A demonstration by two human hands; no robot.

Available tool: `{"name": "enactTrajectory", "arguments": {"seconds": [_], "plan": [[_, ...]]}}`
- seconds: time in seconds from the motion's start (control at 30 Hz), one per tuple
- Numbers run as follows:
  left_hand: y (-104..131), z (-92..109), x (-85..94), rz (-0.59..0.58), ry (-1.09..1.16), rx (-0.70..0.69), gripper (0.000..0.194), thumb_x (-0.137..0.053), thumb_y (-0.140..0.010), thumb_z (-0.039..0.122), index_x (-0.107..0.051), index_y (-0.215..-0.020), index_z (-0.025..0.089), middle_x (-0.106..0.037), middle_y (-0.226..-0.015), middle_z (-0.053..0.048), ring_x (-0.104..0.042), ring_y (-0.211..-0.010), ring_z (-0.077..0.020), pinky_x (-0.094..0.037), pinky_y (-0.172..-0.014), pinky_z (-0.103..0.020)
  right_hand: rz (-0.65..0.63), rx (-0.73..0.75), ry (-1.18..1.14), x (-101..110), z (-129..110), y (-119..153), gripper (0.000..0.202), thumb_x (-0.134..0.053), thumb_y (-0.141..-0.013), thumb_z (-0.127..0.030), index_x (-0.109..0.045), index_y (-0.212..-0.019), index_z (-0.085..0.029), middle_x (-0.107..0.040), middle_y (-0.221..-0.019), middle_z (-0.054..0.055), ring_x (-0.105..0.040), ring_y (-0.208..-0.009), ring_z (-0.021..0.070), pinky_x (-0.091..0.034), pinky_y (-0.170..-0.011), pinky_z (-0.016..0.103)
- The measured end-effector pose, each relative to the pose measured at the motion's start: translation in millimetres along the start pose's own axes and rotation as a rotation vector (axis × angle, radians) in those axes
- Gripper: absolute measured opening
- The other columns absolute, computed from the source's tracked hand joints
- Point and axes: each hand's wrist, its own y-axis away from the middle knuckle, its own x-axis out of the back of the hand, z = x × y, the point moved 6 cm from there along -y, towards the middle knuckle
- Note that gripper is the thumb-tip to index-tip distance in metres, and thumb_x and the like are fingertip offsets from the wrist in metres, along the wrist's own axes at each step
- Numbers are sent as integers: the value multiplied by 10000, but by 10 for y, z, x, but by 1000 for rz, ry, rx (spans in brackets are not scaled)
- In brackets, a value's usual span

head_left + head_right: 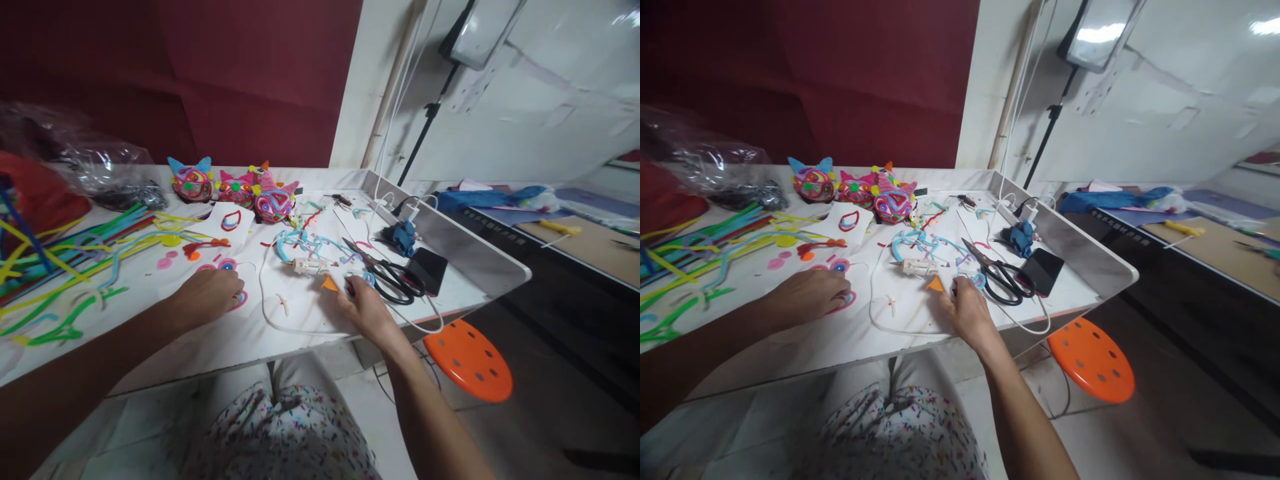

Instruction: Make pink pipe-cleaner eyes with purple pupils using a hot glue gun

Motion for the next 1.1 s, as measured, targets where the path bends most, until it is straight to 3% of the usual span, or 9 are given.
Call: {"name": "enactTrajectory", "arguments": {"seconds": [0.27,0.47,0.6,0.67,0.77,0.9,1.1], "plan": [[9,5,3,1,3,-1,286,-445,-963,197,-726,-960,149,-722,-1083,-128,-693,-1012,-293,-515,-827,-377,45,60,-148,-6,89,-148,396,-429,-880,-481,-629,-974,-153,-580,-705,11,-531,-628,170,-401,-570,275],[3,1,8,6,-1,-5,295,-434,-968,193,-724,-936,150,-728,-1055,-123,-695,-983,-277,-507,-796,-361,54,74,-131,-132,-10,-63,375,-545,-874,-429,-655,-1070,-129,-700,-944,123,-643,-818,231,-490,-723,322],[-15,-24,-28,33,-22,-31,279,-447,-965,209,-720,-933,159,-730,-1043,-114,-692,-959,-265,-499,-774,-346,90,143,117,140,0,-21,325,-473,-992,-370,-693,-1100,-157,-704,-1089,154,-646,-1039,279,-469,-918,366],[-20,-27,-38,54,-27,-49,266,-461,-958,211,-720,-911,168,-734,-1023,-106,-691,-933,-256,-494,-759,-337,112,30,423,353,161,-68,324,-446,-1011,-302,-669,-1174,-133,-680,-1191,198,-624,-1125,322,-442,-961,402],[-16,-22,-25,81,-16,-54,254,-479,-950,205,-727,-903,173,-738,-1009,-104,-688,-914,-256,-492,-748,-338,-41,-162,708,523,444,-170,304,-513,-977,-242,-613,-1238,-122,-664,-1245,226,-648,-1115,353,-457,-883,409],[2,-7,-21,54,0,-39,250,-485,-951,173,-732,-921,157,-738,-1034,-120,-691,-954,-274,-510,-789,-363,-149,-189,733,540,538,-279,318,-545,-942,-174,-563,-1258,-144,-732,-1126,183,-717,-996,316,-452,-748,345],[17,13,-3,43,15,-29,258,-476,-956,151,-734,-954,145,-732,-1074,-137,-692,-1000,-291,-526,-840,-398,-184,-163,708,612,501,-390,394,-533,-937,-206,-516,-1329,-175,-726,-1175,172,-703,-1051,324,-438,-738,338]]}}
